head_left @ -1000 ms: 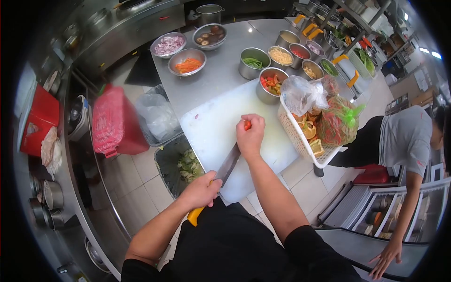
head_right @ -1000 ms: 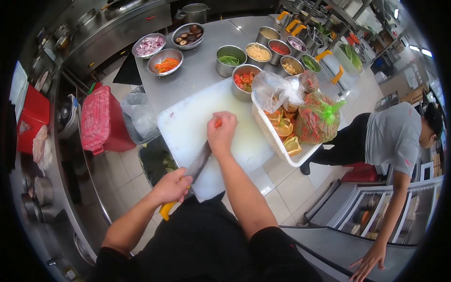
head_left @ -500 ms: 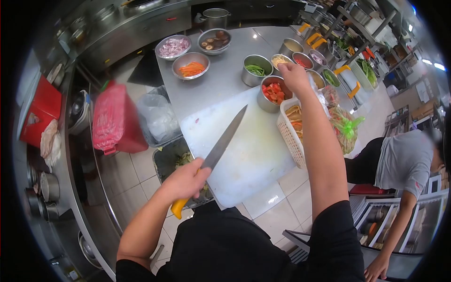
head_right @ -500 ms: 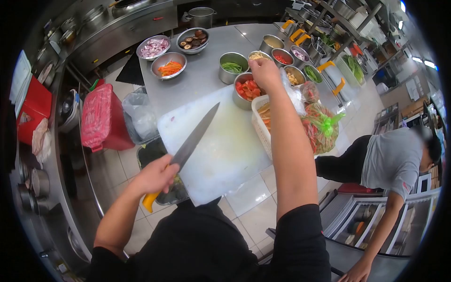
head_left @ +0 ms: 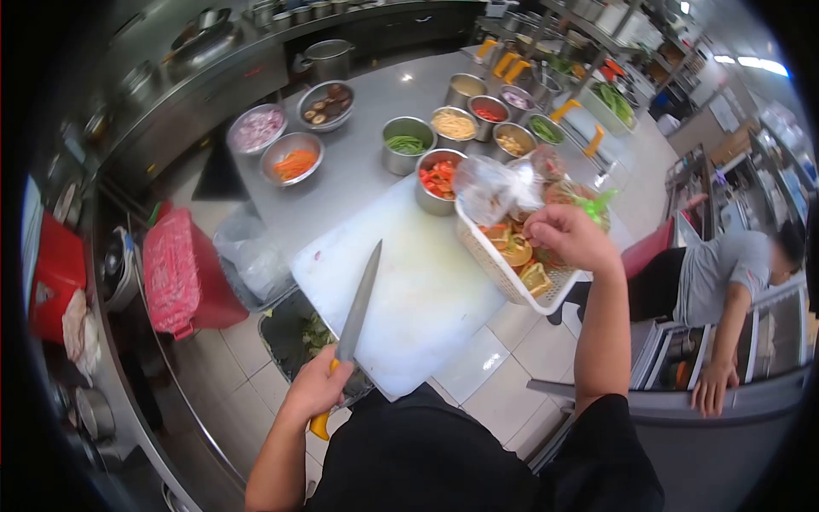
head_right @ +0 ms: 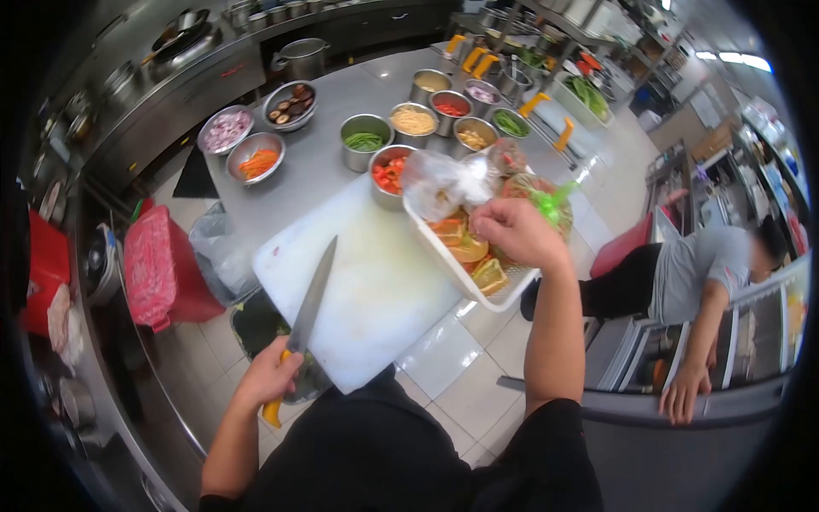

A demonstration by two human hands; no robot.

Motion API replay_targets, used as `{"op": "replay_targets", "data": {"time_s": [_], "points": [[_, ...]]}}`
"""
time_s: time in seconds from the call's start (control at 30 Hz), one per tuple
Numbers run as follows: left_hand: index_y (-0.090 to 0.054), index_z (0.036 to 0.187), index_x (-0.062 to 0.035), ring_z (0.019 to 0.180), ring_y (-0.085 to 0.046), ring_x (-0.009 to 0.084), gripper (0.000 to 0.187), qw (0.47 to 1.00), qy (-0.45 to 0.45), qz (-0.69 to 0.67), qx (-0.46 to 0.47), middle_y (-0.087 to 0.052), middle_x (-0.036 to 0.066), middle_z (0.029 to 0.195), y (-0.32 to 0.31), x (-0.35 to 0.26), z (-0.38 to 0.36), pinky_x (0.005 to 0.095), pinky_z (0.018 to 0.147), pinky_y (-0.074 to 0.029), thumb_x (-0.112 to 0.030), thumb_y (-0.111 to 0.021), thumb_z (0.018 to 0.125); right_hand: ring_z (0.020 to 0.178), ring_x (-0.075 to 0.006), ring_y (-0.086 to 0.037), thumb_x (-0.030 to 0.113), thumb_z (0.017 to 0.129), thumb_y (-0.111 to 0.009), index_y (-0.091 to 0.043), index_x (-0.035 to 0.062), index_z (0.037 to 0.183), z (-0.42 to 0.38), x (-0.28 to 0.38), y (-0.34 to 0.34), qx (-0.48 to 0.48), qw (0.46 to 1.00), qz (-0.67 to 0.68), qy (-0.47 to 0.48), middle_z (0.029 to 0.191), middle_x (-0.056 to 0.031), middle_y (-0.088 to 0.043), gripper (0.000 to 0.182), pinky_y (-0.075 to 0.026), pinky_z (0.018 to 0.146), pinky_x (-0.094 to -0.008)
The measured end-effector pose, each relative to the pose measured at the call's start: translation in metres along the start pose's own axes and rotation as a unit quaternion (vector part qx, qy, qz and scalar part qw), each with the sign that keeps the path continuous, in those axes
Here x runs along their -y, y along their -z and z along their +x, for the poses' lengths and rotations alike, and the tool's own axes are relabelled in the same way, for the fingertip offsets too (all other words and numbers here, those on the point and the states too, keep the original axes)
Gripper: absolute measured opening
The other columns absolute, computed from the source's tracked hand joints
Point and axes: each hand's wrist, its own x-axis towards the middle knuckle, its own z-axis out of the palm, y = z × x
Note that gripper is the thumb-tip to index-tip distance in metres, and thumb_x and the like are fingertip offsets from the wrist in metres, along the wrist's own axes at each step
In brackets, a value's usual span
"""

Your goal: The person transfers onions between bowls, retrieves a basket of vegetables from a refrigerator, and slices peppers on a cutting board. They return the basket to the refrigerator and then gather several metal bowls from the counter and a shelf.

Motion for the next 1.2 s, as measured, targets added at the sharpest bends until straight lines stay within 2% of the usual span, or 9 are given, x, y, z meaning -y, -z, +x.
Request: {"op": "replay_targets", "data": {"time_s": [0.13, 0.33, 0.57, 0.67, 0.8, 0.83, 0.93, 1.03, 1.2], "points": [[-0.052, 0.127, -0.0020, 0.054, -0.058, 0.0131, 0.033, 0.996, -0.014, -0.086, 0.008, -0.059, 0.005, 0.076, -0.006, -0.002, -0.003, 0.0278, 0.052, -0.049, -0.018, -0.056, 0.099, 0.088, -0.0324, -0.070, 0.014, 0.085, -0.064, -0.073, 0.0061, 0.094, -0.023, -0.040, -0.010, -0.073, 0.959, -0.264, -0.068, 0.091, -0.0154, -0.072, 0.015, -0.054, 0.081, -0.0420], [-0.053, 0.123, -0.0012, 0.053, -0.058, 0.0133, 0.030, 0.999, 0.003, -0.047, 0.011, -0.059, 0.005, 0.075, -0.014, 0.000, 0.003, 0.0283, 0.052, -0.048, -0.018, -0.056, 0.098, 0.092, -0.0362, -0.070, 0.012, 0.083, -0.061, -0.074, 0.0083, 0.103, -0.017, -0.060, -0.062, -0.032, 0.880, -0.452, -0.142, 0.102, -0.0182, -0.068, 0.024, -0.055, 0.081, -0.0473], [-0.054, 0.118, -0.0004, 0.052, -0.058, 0.0144, 0.027, 0.999, -0.007, -0.049, -0.003, -0.059, 0.006, 0.074, -0.016, 0.010, 0.006, 0.0294, 0.051, -0.048, -0.018, -0.057, 0.098, 0.097, -0.0361, -0.068, 0.019, 0.080, -0.063, -0.073, 0.0088, 0.100, -0.003, -0.065, -0.064, 0.048, 0.929, -0.355, -0.095, 0.117, -0.0184, -0.058, 0.025, -0.055, 0.082, -0.0474], [-0.054, 0.119, -0.0005, 0.052, -0.058, 0.0140, 0.027, 0.999, -0.010, -0.047, -0.009, -0.059, 0.006, 0.074, -0.018, 0.008, 0.006, 0.0291, 0.050, -0.048, -0.017, -0.058, 0.098, 0.096, -0.0333, -0.071, 0.016, 0.080, -0.069, -0.075, 0.0022, 0.100, 0.006, -0.066, -0.072, 0.060, 0.905, -0.410, -0.094, 0.122, -0.0204, -0.062, 0.025, -0.058, 0.080, -0.0427], [-0.054, 0.125, -0.0004, 0.051, -0.057, 0.0119, 0.032, 0.996, -0.047, -0.054, -0.059, -0.059, 0.006, 0.075, -0.029, -0.005, 0.006, 0.0263, 0.048, -0.047, -0.016, -0.057, 0.097, 0.095, -0.0317, -0.070, 0.013, 0.079, -0.068, -0.073, 0.0040, 0.100, 0.010, -0.068, -0.071, 0.034, 0.910, -0.411, -0.053, 0.110, -0.0170, -0.067, 0.024, -0.057, 0.076, -0.0424], [-0.051, 0.133, -0.0006, 0.063, -0.065, 0.0211, 0.043, 0.995, -0.043, -0.062, -0.062, -0.063, 0.012, 0.080, -0.030, -0.006, 0.008, 0.0336, 0.060, -0.054, -0.016, -0.059, 0.094, 0.096, -0.0321, -0.070, 0.013, 0.078, -0.067, -0.072, 0.0047, 0.100, 0.006, -0.063, -0.063, 0.015, 0.919, -0.390, -0.056, 0.108, -0.0165, -0.067, 0.024, -0.057, 0.076, -0.0424], [-0.047, 0.140, -0.0009, 0.091, -0.068, 0.0355, 0.056, 0.974, -0.124, 0.099, -0.159, -0.065, 0.022, 0.099, -0.038, 0.021, 0.041, 0.0427, 0.083, -0.055, -0.019, -0.062, 0.089, 0.097, -0.0341, -0.067, 0.011, 0.080, -0.065, -0.067, 0.0057, 0.099, -0.006, -0.047, -0.033, -0.028, 0.952, -0.302, -0.040, 0.105, -0.0158, -0.066, 0.020, -0.055, 0.079, -0.0431], [-0.043, 0.145, -0.0037, 0.113, -0.059, 0.0452, 0.066, 0.938, -0.157, 0.244, -0.190, -0.058, 0.029, 0.119, -0.051, -0.002, 0.046, 0.0471, 0.100, -0.047, -0.023, -0.063, 0.085, 0.096, -0.0360, -0.064, 0.011, 0.085, -0.061, -0.063, 0.0056, 0.097, -0.027, -0.049, -0.017, -0.087, 0.973, -0.208, 0.047, 0.102, -0.0167, -0.063, 0.013, -0.053, 0.080, -0.0442], [-0.043, 0.147, -0.0090, 0.113, -0.059, 0.0447, 0.068, 0.939, -0.118, 0.260, -0.190, -0.056, 0.028, 0.124, -0.058, -0.007, 0.053, 0.0476, 0.099, -0.049, -0.025, -0.064, 0.084, 0.094, -0.0333, -0.061, 0.001, 0.084, -0.066, -0.058, 0.0033, 0.096, -0.063, -0.034, -0.056, -0.161, 0.953, -0.089, 0.239, 0.096, -0.0137, -0.059, 0.014, -0.052, 0.082, -0.0396]]}}
